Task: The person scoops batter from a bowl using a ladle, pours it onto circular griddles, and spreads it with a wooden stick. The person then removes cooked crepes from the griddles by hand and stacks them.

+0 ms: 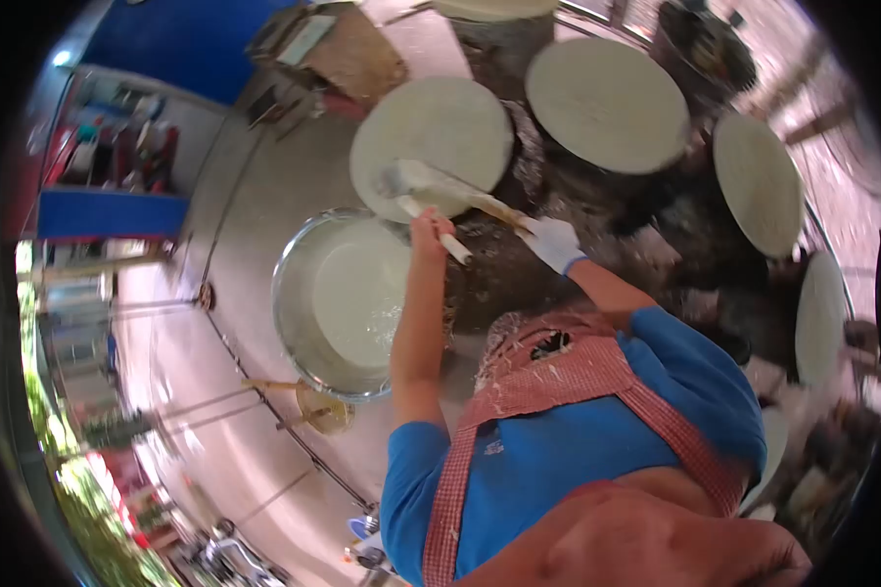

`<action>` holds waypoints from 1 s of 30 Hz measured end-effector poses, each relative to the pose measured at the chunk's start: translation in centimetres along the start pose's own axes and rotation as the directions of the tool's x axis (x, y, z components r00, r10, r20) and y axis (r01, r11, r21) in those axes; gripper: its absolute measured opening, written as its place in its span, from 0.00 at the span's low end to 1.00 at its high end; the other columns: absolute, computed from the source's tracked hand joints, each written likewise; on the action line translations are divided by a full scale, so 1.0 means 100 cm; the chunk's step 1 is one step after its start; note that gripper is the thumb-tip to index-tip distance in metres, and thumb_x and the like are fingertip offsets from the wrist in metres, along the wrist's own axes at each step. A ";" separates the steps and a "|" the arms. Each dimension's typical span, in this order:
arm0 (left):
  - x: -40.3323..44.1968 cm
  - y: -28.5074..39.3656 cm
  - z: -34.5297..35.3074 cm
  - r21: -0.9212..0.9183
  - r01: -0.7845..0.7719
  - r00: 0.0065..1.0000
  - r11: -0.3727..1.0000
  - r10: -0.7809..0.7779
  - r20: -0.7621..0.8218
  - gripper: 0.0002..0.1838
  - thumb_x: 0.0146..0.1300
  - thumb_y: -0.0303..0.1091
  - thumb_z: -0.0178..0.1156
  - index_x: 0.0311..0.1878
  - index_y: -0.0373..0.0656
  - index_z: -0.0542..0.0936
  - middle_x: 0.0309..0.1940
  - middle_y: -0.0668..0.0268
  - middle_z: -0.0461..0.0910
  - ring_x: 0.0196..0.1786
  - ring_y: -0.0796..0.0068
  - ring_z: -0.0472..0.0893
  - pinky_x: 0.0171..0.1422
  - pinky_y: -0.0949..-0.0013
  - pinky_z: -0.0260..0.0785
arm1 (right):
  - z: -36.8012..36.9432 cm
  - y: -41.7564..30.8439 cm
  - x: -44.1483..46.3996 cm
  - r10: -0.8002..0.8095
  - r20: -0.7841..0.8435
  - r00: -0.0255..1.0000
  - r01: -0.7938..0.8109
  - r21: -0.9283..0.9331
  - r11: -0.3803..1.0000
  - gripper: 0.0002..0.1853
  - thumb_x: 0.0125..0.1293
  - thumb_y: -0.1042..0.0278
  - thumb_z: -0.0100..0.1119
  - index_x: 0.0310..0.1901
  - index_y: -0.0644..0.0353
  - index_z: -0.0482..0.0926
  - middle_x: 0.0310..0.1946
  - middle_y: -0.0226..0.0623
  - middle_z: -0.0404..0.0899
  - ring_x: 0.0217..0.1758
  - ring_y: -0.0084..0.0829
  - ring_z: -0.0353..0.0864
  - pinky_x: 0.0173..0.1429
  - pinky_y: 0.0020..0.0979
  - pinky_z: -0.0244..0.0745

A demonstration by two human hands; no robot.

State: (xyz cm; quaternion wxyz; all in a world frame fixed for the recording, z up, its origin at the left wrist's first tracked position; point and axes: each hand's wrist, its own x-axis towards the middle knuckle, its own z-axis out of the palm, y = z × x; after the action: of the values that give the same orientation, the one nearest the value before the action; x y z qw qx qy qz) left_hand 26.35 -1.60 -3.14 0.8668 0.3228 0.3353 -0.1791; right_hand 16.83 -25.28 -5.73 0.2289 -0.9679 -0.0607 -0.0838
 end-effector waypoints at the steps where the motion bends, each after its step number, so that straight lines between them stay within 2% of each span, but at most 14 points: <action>1: -0.012 0.007 -0.003 -0.210 0.107 0.991 0.972 -0.086 0.107 0.15 0.64 0.46 0.42 0.29 0.46 0.59 0.11 0.69 0.58 0.10 0.79 0.58 0.11 0.75 0.53 | 0.002 -0.005 -0.003 -0.004 -0.015 1.000 0.006 0.093 0.996 0.11 0.57 0.51 0.52 0.33 0.46 0.78 0.20 0.39 0.74 0.21 0.43 0.76 0.26 0.41 0.71; 3: -0.057 0.000 -0.053 0.028 -0.010 0.981 1.000 0.004 0.192 0.15 0.64 0.47 0.43 0.28 0.47 0.59 0.10 0.71 0.56 0.10 0.79 0.58 0.10 0.75 0.52 | -0.026 -0.010 -0.018 0.010 -0.065 0.998 -0.006 0.065 0.998 0.11 0.56 0.50 0.54 0.34 0.45 0.79 0.20 0.38 0.74 0.21 0.41 0.76 0.27 0.40 0.71; 5: -0.124 -0.007 -0.051 0.185 0.007 0.989 0.983 0.020 -0.147 0.15 0.66 0.48 0.42 0.27 0.50 0.60 0.07 0.75 0.49 0.09 0.81 0.54 0.10 0.78 0.49 | -0.051 -0.016 -0.037 -0.068 -0.157 0.985 0.056 -0.078 0.995 0.11 0.55 0.49 0.56 0.33 0.42 0.80 0.18 0.35 0.72 0.18 0.37 0.74 0.23 0.38 0.68; 6: -0.136 -0.011 -0.052 0.041 0.107 0.988 0.993 -0.102 -0.115 0.14 0.66 0.45 0.43 0.27 0.50 0.60 0.08 0.75 0.50 0.10 0.82 0.53 0.10 0.79 0.49 | -0.041 -0.003 -0.046 -0.223 -0.212 0.951 0.217 -0.047 0.975 0.12 0.53 0.51 0.58 0.38 0.42 0.79 0.17 0.34 0.71 0.16 0.36 0.72 0.21 0.37 0.66; 7: -0.149 -0.017 -0.065 -0.108 0.220 0.971 0.970 -0.228 -0.074 0.13 0.67 0.43 0.43 0.28 0.50 0.60 0.09 0.75 0.51 0.10 0.84 0.53 0.10 0.81 0.48 | -0.053 -0.018 -0.050 -0.076 -0.079 0.994 0.064 -0.143 0.988 0.15 0.52 0.54 0.61 0.42 0.45 0.77 0.15 0.33 0.70 0.15 0.36 0.71 0.21 0.36 0.65; 9: -0.142 -0.018 -0.078 -0.264 0.341 0.933 0.902 -0.290 0.212 0.09 0.66 0.38 0.46 0.30 0.49 0.65 0.12 0.74 0.55 0.12 0.85 0.54 0.11 0.81 0.49 | -0.037 -0.015 -0.066 -0.048 -0.269 0.962 0.017 -0.116 0.993 0.20 0.52 0.54 0.61 0.47 0.48 0.75 0.15 0.33 0.70 0.16 0.36 0.72 0.23 0.36 0.67; 13: -0.152 -0.019 -0.061 -0.259 0.554 0.809 0.791 -0.437 0.394 0.05 0.64 0.36 0.50 0.41 0.49 0.71 0.15 0.74 0.57 0.13 0.85 0.55 0.11 0.82 0.49 | -0.057 -0.025 -0.101 0.010 -0.318 0.948 -0.037 -0.077 0.996 0.24 0.51 0.54 0.62 0.50 0.49 0.74 0.17 0.36 0.73 0.19 0.37 0.74 0.26 0.36 0.68; 16: -0.170 -0.041 -0.049 0.095 0.346 0.890 0.933 -0.359 0.280 0.06 0.64 0.37 0.50 0.42 0.53 0.69 0.13 0.73 0.57 0.10 0.84 0.58 0.09 0.81 0.49 | -0.071 -0.015 -0.134 0.136 -0.217 0.967 -0.114 0.111 0.987 0.25 0.50 0.56 0.63 0.52 0.51 0.73 0.22 0.38 0.77 0.22 0.38 0.76 0.28 0.35 0.69; 17: -0.177 -0.060 -0.041 0.324 0.081 0.955 0.942 -0.167 0.247 0.09 0.64 0.36 0.50 0.46 0.54 0.66 0.12 0.72 0.58 0.08 0.82 0.59 0.08 0.79 0.50 | -0.081 -0.013 -0.148 0.159 -0.229 0.960 -0.132 0.128 0.983 0.25 0.50 0.56 0.63 0.52 0.51 0.74 0.24 0.38 0.78 0.23 0.39 0.76 0.29 0.35 0.70; 18: -0.188 -0.079 -0.021 0.567 0.020 0.994 0.824 -0.079 0.081 0.15 0.63 0.35 0.51 0.51 0.55 0.61 0.12 0.71 0.59 0.08 0.82 0.59 0.08 0.78 0.49 | -0.089 -0.006 -0.162 0.221 -0.261 0.940 -0.178 0.180 0.967 0.24 0.51 0.55 0.63 0.51 0.51 0.74 0.26 0.38 0.78 0.26 0.39 0.77 0.32 0.34 0.71; 22: -0.159 -0.142 -0.032 0.626 0.216 0.872 0.749 -0.437 0.222 0.20 0.63 0.33 0.50 0.57 0.54 0.59 0.13 0.72 0.58 0.10 0.83 0.58 0.09 0.79 0.50 | -0.112 0.045 -0.213 0.586 -0.268 0.765 -0.482 0.367 0.796 0.20 0.54 0.54 0.59 0.46 0.57 0.77 0.34 0.43 0.79 0.37 0.42 0.79 0.40 0.34 0.72; 24: -0.137 -0.180 -0.024 0.076 0.842 0.501 0.533 -0.827 0.254 0.17 0.63 0.32 0.50 0.55 0.50 0.65 0.15 0.73 0.58 0.12 0.85 0.57 0.10 0.82 0.51 | -0.143 0.065 -0.248 0.753 -0.136 0.644 -0.669 0.378 0.640 0.20 0.55 0.52 0.57 0.46 0.55 0.77 0.34 0.46 0.79 0.39 0.43 0.79 0.42 0.34 0.72; 27: -0.140 -0.232 0.001 0.190 0.875 0.353 0.445 -0.855 0.380 0.17 0.66 0.34 0.44 0.58 0.45 0.65 0.17 0.72 0.59 0.13 0.86 0.57 0.11 0.83 0.52 | -0.177 0.101 -0.315 0.828 -0.189 0.528 -0.746 0.363 0.558 0.20 0.55 0.51 0.56 0.46 0.53 0.77 0.33 0.45 0.79 0.39 0.43 0.79 0.42 0.35 0.72; 30: -0.170 -0.255 0.030 0.410 0.687 0.471 0.601 -0.797 0.378 0.17 0.66 0.34 0.45 0.58 0.47 0.65 0.17 0.70 0.59 0.12 0.85 0.57 0.11 0.84 0.51 | -0.210 0.118 -0.370 0.912 -0.244 0.329 -0.829 0.388 0.403 0.19 0.56 0.52 0.56 0.45 0.53 0.77 0.33 0.45 0.79 0.39 0.41 0.79 0.43 0.34 0.71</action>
State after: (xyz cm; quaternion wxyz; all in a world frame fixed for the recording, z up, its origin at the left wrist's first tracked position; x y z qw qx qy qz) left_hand 2.26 -20.63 -0.78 0.7195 0.1671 0.1711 -0.6520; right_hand -20.37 -48.18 0.62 0.3368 -0.7760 0.5126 -0.1470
